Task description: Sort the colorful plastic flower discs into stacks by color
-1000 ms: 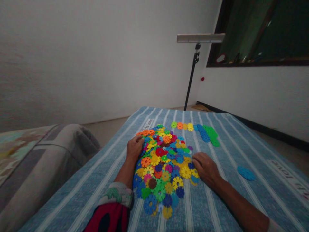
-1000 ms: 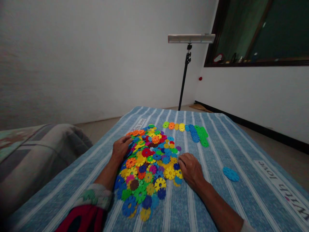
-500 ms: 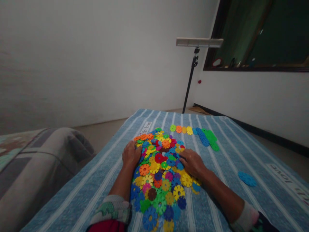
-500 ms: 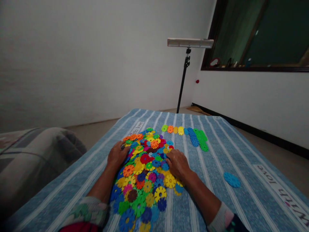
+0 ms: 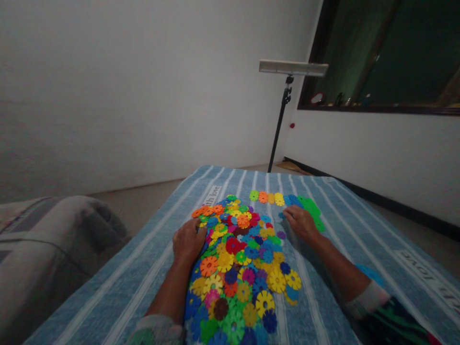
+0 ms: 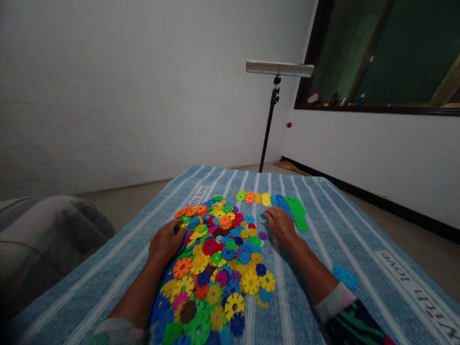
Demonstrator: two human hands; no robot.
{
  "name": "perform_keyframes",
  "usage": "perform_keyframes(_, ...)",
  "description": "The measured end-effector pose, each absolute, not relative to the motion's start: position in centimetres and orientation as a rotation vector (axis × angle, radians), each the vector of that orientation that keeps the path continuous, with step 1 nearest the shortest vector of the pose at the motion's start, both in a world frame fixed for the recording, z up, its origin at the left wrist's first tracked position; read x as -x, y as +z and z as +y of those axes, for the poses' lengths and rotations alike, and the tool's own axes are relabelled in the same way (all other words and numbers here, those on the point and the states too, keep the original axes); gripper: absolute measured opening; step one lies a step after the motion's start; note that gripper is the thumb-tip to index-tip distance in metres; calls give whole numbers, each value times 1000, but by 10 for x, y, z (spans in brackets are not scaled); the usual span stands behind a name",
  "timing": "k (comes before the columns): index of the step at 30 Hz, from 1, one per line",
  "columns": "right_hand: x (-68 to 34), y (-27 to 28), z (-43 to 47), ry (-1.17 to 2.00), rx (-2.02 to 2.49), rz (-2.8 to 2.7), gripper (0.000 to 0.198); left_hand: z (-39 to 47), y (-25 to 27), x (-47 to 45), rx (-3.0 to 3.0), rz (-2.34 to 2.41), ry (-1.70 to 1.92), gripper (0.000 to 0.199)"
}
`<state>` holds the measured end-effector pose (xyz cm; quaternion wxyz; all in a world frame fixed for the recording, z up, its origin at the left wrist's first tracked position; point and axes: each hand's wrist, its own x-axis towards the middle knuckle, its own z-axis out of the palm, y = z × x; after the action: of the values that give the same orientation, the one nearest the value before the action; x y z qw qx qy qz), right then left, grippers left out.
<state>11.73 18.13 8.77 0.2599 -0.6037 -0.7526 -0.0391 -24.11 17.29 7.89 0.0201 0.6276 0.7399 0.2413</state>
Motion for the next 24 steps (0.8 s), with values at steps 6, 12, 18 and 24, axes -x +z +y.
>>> perform_keyframes(6, -164, 103, 241, -266, 1945, -2041, 33, 173, 76, 242, -1956, 2328, 758, 39)
perform_keyframes(12, -170, 95, 267, -228, 2051, -2152, 36, 174, 74, 244, -1969, 2321, 787, 39)
perform_keyframes(18, -171, 92, 275, -222, 2050, -2219, 37, 172, 77, 244, -1953, 2321, 770, 37)
perform_keyframes(24, -169, 92, 274, -294, 2112, -2241, 39, 172, 77, 244, -1936, 2322, 773, 35)
